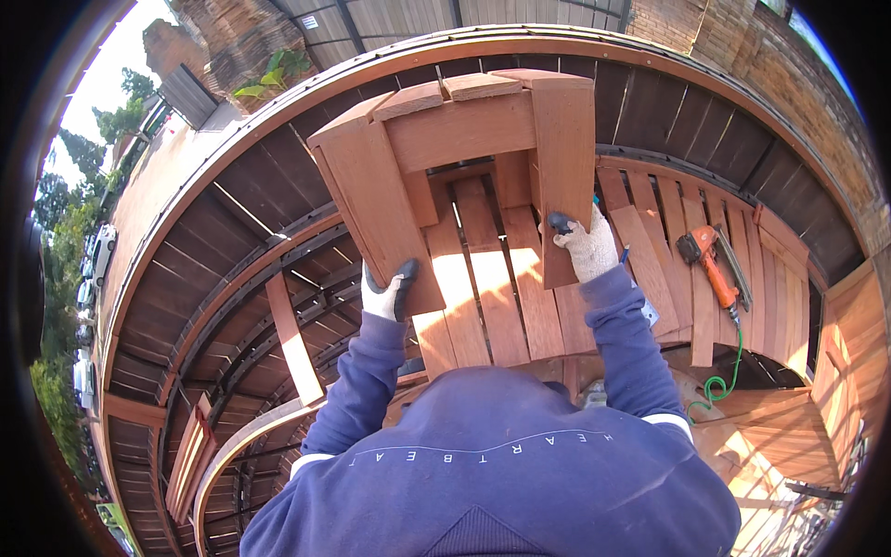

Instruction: The person constructs a wooden piece of furniture by positioning wooden blocks and slats, securing them with a nail gun, and then measuring and marking another wooden slat with a square and a pencil.

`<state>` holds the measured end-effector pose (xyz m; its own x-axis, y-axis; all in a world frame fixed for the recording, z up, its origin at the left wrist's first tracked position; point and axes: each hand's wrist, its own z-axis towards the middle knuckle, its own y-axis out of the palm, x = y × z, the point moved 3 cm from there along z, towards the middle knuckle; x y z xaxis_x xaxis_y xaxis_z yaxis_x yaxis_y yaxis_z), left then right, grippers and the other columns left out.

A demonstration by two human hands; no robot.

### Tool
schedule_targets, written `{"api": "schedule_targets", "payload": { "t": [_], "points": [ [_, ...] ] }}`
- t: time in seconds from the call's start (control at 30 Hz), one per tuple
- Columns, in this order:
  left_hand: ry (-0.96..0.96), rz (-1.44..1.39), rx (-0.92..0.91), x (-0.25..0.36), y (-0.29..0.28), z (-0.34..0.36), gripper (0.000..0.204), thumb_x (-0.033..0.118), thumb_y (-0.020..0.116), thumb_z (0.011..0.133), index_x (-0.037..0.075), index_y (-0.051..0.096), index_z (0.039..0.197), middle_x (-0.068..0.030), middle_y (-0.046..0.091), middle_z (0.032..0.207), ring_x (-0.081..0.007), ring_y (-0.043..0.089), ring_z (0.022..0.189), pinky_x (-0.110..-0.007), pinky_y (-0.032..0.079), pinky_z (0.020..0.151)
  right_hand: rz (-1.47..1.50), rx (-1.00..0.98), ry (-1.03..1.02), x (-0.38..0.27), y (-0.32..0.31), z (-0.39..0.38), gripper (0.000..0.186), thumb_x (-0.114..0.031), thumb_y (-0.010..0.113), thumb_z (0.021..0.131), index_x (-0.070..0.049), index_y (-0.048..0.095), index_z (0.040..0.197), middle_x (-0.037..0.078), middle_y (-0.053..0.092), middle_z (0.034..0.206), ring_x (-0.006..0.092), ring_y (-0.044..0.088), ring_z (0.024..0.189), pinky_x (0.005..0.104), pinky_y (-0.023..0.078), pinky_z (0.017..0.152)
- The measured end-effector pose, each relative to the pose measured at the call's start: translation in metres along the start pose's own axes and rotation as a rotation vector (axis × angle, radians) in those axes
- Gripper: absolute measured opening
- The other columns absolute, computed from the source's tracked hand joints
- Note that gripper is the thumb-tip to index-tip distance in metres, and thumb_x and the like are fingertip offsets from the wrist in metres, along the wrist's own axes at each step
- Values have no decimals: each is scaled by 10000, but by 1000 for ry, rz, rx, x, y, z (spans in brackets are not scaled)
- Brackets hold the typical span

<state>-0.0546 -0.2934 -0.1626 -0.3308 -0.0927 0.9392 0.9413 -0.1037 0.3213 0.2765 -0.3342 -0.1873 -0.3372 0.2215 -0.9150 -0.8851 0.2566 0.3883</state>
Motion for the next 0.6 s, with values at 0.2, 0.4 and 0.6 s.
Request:
{"api": "schedule_targets", "payload": {
  "t": [0.2, 0.4, 0.6],
  "points": [
    [-88, 45, -122, -28, -23, -38, 819, 110, 876, 661, 46, 396, 1321, -110, 568, 1215, -217, 599, 1076, -351, 534, 899, 91, 44, 97, 22, -19, -46, 523, 89, 439, 839, -86, 430, 1331, 96, 591, 1132, 169, 598, 787, 233, 451, 543],
    [-211, 203, -257, -50, -44, -58, 774, 103, 868, 671, 12, 417, 1293, -127, 615, 1150, -217, 631, 1020, -347, 551, 862, 338, 123, 283, 57, -61, -75, 475, 72, 483, 827, -71, 472, 1281, 80, 608, 1114, 140, 598, 792, 260, 498, 609],
    [-162, 505, -355, -68, -68, -69, 379, 31, 725, 785, -24, 577, 1130, -112, 673, 1008, -194, 672, 888, -317, 567, 771, -406, 22, 182, 23, -31, -102, 641, 73, 689, 650, -18, 481, 1250, 90, 626, 1101, 186, 621, 959, 332, 530, 805]
  ]
}}
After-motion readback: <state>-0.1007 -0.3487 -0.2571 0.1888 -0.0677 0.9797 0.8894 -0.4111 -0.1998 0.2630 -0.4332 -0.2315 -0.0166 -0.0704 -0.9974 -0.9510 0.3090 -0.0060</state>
